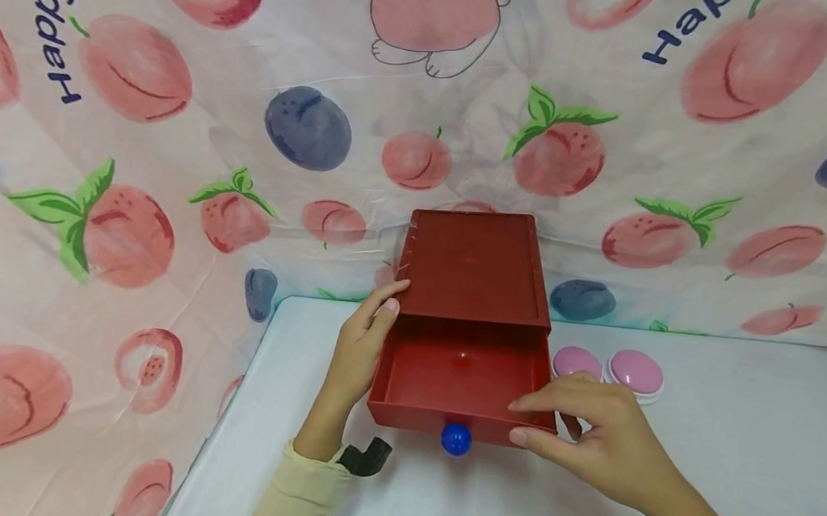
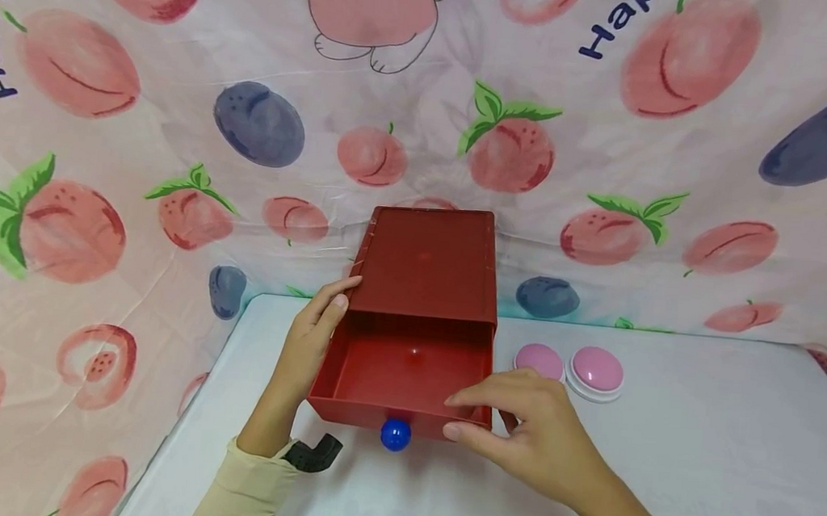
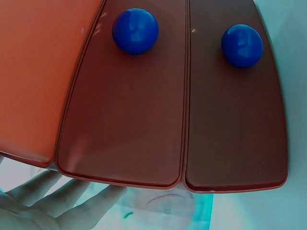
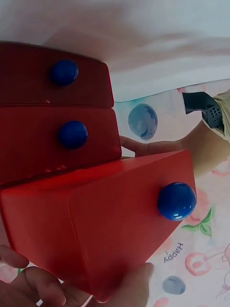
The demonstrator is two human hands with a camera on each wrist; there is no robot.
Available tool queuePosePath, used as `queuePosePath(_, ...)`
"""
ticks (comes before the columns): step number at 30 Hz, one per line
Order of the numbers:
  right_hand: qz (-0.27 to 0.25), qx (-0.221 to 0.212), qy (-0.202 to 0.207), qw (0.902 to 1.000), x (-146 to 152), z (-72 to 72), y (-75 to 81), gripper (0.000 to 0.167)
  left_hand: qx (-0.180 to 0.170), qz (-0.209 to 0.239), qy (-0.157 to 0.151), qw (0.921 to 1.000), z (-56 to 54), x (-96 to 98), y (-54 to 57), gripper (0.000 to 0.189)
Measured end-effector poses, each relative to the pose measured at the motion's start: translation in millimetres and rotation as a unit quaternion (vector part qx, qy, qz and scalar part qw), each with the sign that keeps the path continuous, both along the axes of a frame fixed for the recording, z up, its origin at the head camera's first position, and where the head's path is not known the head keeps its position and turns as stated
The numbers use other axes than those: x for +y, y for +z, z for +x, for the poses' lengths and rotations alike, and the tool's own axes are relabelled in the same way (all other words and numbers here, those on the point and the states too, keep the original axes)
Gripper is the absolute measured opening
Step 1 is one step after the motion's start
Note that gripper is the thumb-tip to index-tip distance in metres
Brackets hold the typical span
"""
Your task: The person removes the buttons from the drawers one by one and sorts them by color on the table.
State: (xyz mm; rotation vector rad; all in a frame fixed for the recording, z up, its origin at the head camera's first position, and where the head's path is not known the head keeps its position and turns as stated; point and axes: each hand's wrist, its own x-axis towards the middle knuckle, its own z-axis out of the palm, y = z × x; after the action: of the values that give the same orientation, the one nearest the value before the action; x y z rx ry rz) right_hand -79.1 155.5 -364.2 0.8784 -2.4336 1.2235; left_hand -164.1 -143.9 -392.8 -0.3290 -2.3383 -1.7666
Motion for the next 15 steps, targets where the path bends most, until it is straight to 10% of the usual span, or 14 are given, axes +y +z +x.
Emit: queuePosePath(15,-0.010,0.029,0.001,0.9995,-1.2,-4.7,-2.3,0.033,-0.003,0.001,-0.001,1.0000,1.3,-0.2,1.7,0.034)
